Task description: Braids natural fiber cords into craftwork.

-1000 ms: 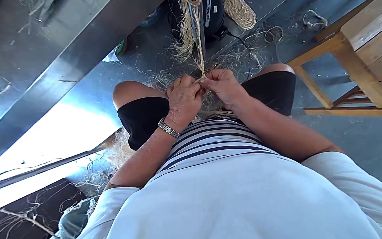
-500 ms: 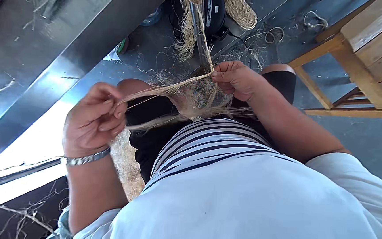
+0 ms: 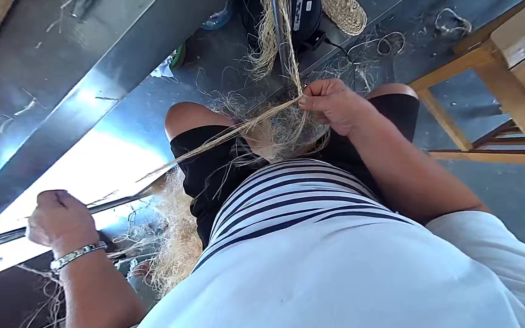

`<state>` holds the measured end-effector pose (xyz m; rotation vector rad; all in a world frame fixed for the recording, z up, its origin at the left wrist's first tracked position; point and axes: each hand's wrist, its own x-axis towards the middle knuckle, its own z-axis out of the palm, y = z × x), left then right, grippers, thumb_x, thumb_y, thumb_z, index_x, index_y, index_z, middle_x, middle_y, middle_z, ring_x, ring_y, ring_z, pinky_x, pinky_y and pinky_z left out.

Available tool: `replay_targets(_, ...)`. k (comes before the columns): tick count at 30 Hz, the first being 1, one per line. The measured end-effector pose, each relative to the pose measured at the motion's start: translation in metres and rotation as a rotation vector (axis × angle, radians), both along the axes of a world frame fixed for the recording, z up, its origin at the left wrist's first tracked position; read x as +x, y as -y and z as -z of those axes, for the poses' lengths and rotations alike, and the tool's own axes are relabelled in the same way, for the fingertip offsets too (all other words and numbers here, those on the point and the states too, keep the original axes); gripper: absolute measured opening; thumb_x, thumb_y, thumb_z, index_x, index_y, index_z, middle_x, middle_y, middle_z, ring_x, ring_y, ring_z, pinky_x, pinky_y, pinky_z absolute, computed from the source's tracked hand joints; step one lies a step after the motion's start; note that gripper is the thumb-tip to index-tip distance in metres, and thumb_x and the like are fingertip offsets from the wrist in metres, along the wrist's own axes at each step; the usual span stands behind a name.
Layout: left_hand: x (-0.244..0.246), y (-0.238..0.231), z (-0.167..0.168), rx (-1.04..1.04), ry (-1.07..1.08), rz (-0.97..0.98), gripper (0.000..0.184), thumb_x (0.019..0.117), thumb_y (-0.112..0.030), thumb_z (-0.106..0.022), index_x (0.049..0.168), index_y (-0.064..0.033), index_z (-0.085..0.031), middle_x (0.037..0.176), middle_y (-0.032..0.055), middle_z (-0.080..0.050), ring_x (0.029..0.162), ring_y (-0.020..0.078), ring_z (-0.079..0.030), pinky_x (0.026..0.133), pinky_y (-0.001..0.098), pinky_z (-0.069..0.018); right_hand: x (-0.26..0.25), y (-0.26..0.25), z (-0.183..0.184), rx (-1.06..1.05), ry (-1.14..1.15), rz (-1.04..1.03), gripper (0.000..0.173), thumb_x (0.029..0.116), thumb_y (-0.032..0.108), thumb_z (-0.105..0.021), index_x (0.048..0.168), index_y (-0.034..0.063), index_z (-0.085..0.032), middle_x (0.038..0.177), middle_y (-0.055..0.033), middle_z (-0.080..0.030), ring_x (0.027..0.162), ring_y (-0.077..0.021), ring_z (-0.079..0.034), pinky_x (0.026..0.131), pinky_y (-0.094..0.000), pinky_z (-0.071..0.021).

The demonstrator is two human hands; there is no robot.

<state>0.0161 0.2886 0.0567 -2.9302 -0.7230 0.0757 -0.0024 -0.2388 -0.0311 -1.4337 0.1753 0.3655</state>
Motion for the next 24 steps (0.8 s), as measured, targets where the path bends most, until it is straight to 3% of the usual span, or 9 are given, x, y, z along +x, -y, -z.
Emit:
replay_targets(4,0.002,0.009,0.025,0.037,-0.199,0.039,0.045,0.1085,-0.026,-0.035,0.129,0.0002,-0.064,0.128,0.0347,-0.062,0.123,0.0553,-0.057,0.097,0.0765,-0.0376,-0.002,0.002,0.003,-0.032,-0.011,0.006,0.022,0.1023,0.009,-0.057,0.081,0.0132,-0.054,0.059,0.0089,-0.043,0.045,0.0015,-0.032,0.043,-0.0142,-0.0260)
replay_targets(8,0.012,0.098,0.001,-0.246,-0.139,0.475,0.043,0.1102,-0.025,-0.039,0.129,0.0048,-0.063,0.130,0.0382,-0.058,0.123,0.0605,-0.053,0.097,0.0802,-0.0351,-0.001,-0.004,0.001,-0.072,-0.001,0.001,0.023,0.1023,0.009,-0.057,0.080,0.0133,-0.054,0.060,0.0087,-0.044,0.046,0.0016,-0.033,0.044,-0.0144,-0.0270)
replay_targets(12,0.032,0.210,0.002,-0.663,-0.002,1.022,0.042,0.1082,-0.022,-0.040,0.126,0.0082,-0.063,0.124,0.0301,-0.063,0.118,0.0404,-0.061,0.102,0.0545,-0.0473,-0.001,-0.008,-0.003,-0.107,0.056,-0.032,0.020,0.1032,0.010,-0.056,0.083,0.0122,-0.056,0.065,0.0092,-0.048,0.050,0.0022,-0.038,0.048,-0.0147,-0.0318)
replay_targets(15,0.048,0.290,0.027,-0.910,-0.317,1.064,0.042,0.1071,-0.022,-0.039,0.137,0.0025,-0.057,0.136,0.0205,-0.061,0.128,0.0272,-0.058,0.108,0.0477,-0.0454,-0.003,-0.013,-0.004,-0.091,0.077,-0.025,0.021,0.1038,0.010,-0.055,0.082,0.0119,-0.054,0.064,0.0090,-0.047,0.050,0.0022,-0.037,0.048,-0.0149,-0.0310)
replay_targets(17,0.052,0.328,0.048,-1.130,-0.504,0.916,0.037,0.1076,-0.021,-0.041,0.133,0.0011,-0.057,0.123,0.0144,-0.064,0.112,0.0173,-0.061,0.098,0.0397,-0.0487,-0.005,-0.012,-0.006,-0.129,0.095,-0.014,0.020,0.1036,0.009,-0.055,0.084,0.0108,-0.055,0.066,0.0082,-0.049,0.053,0.0021,-0.039,0.050,-0.0154,-0.0324)
replay_targets(19,0.051,0.351,0.056,-1.303,-0.616,0.753,0.025,0.1094,-0.019,-0.041,0.122,-0.0025,-0.055,0.096,0.0041,-0.063,0.083,0.0067,-0.061,0.074,0.0252,-0.0509,-0.006,-0.008,-0.006,-0.175,0.123,-0.009,0.018,0.1028,0.009,-0.056,0.085,0.0092,-0.058,0.070,0.0067,-0.055,0.060,0.0018,-0.047,0.057,-0.0166,-0.0382)
replay_targets(21,0.050,0.361,0.061,-1.388,-0.640,0.690,0.016,0.1097,-0.017,-0.041,0.108,-0.0068,-0.053,0.075,-0.0027,-0.053,0.058,0.0021,-0.049,0.053,0.0169,-0.0417,-0.006,-0.004,-0.003,-0.203,0.137,-0.006,0.017,0.1020,0.009,-0.057,0.085,0.0083,-0.058,0.070,0.0061,-0.053,0.063,0.0001,-0.049,0.061,-0.0184,-0.0406)
replay_targets(22,0.050,0.362,0.062,-1.392,-0.623,0.708,0.015,0.1090,-0.014,-0.042,0.102,-0.0063,-0.053,0.072,-0.0046,-0.046,0.056,0.0008,-0.041,0.052,0.0162,-0.0343,-0.006,-0.002,-0.002,-0.208,0.137,-0.005,0.017,0.1016,0.008,-0.058,0.085,0.0080,-0.059,0.070,0.0060,-0.053,0.064,-0.0002,-0.050,0.063,-0.0188,-0.0418)
replay_targets(24,0.051,0.361,0.064,-1.355,-0.584,0.775,0.019,0.1071,-0.012,-0.045,0.093,-0.0071,-0.056,0.074,-0.0059,-0.047,0.058,-0.0013,-0.039,0.055,0.0158,-0.0321,-0.006,0.003,0.002,-0.218,0.170,-0.005,0.016,0.1000,0.007,-0.060,0.084,0.0070,-0.060,0.070,0.0054,-0.055,0.064,-0.0002,-0.051,0.064,-0.0190,-0.0440)
